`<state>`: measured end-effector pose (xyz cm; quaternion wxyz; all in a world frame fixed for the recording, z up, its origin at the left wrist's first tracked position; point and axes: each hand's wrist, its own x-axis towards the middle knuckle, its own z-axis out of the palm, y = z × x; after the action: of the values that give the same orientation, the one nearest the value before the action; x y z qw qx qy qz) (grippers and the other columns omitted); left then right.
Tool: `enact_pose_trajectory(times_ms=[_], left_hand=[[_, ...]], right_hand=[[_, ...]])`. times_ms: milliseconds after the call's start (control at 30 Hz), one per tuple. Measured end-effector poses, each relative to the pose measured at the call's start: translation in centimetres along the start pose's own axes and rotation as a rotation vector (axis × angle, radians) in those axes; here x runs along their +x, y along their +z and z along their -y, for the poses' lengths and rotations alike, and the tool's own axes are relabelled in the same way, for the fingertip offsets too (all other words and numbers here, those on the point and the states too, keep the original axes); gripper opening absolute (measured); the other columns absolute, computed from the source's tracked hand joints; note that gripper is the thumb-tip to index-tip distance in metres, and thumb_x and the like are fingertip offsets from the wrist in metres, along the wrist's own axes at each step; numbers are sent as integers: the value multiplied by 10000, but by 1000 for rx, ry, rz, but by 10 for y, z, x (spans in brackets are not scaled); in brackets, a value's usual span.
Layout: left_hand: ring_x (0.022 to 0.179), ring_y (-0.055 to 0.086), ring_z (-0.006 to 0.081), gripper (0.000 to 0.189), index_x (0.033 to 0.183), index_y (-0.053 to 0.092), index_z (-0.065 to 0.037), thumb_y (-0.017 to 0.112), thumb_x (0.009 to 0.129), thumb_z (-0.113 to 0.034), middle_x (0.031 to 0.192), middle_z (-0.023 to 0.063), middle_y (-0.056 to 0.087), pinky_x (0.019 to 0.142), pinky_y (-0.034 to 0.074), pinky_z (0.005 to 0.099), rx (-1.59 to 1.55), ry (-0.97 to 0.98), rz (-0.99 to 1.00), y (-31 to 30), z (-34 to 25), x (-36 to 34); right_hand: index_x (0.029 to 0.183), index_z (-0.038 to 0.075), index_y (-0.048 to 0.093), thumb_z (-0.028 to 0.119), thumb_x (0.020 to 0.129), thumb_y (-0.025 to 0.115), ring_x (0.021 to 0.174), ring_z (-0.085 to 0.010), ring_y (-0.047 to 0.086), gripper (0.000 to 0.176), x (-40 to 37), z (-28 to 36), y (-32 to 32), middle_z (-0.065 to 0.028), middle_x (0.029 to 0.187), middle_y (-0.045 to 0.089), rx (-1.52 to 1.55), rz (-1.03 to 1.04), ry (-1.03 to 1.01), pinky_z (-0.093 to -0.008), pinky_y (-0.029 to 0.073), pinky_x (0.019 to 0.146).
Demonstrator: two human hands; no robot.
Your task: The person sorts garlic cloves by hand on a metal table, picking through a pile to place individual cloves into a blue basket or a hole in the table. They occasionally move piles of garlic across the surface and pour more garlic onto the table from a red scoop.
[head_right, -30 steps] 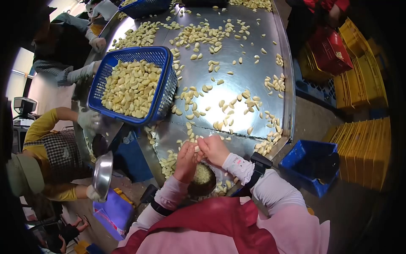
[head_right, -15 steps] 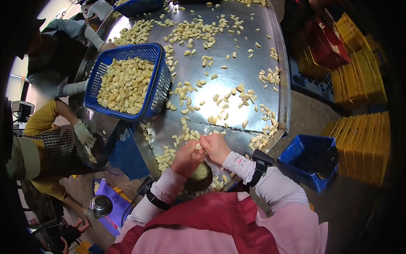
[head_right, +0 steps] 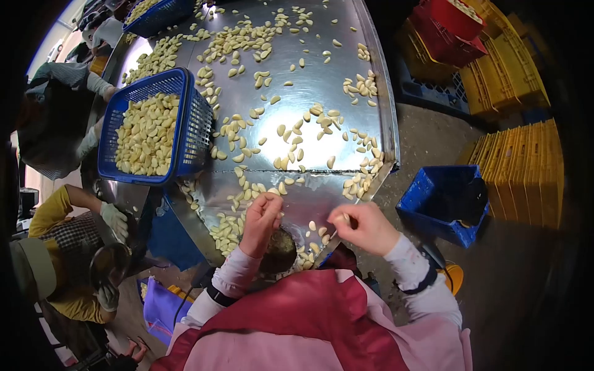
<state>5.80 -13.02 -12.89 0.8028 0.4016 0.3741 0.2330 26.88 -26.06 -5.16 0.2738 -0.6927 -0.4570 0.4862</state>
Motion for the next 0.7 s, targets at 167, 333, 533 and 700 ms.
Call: enact_pose_trajectory(times_ms=[167, 333, 533, 700], left_hand=[[786, 598, 54, 158, 997, 697, 23, 717, 855, -43, 848, 29, 655, 700, 498, 212, 486, 84, 484, 59, 32, 4], [683, 596, 56, 115, 916, 720, 18, 739, 826, -52, 759, 26, 680, 637, 503, 223, 591, 76, 451, 88, 54, 14], [612, 625, 123, 92, 755, 672, -8, 743, 741, -65, 690, 110, 671, 573, 494, 271, 764, 85, 365, 97, 54, 8], [702, 596, 312, 115, 776, 603, -32, 700, 772, -94, 775, 128, 575, 635, 489, 389, 998, 542, 449, 95, 57, -14]], right_hand=[[839, -30, 625, 110, 815, 652, 637, -332, 616, 145, -47, -36, 20, -188, 682, 599, -339, -188, 65, -392, 484, 592], [838, -19, 539, 155, 872, 599, 736, -459, 613, 188, -46, -55, 55, -258, 742, 617, -344, -453, 165, -540, 478, 663], [790, -17, 544, 170, 887, 591, 729, -452, 626, 216, -37, -125, 101, -272, 735, 620, -404, -363, 193, -529, 493, 659], [827, -5, 610, 177, 890, 598, 721, -415, 637, 192, -40, -87, 27, -229, 728, 631, -466, -592, 338, -485, 509, 658]])
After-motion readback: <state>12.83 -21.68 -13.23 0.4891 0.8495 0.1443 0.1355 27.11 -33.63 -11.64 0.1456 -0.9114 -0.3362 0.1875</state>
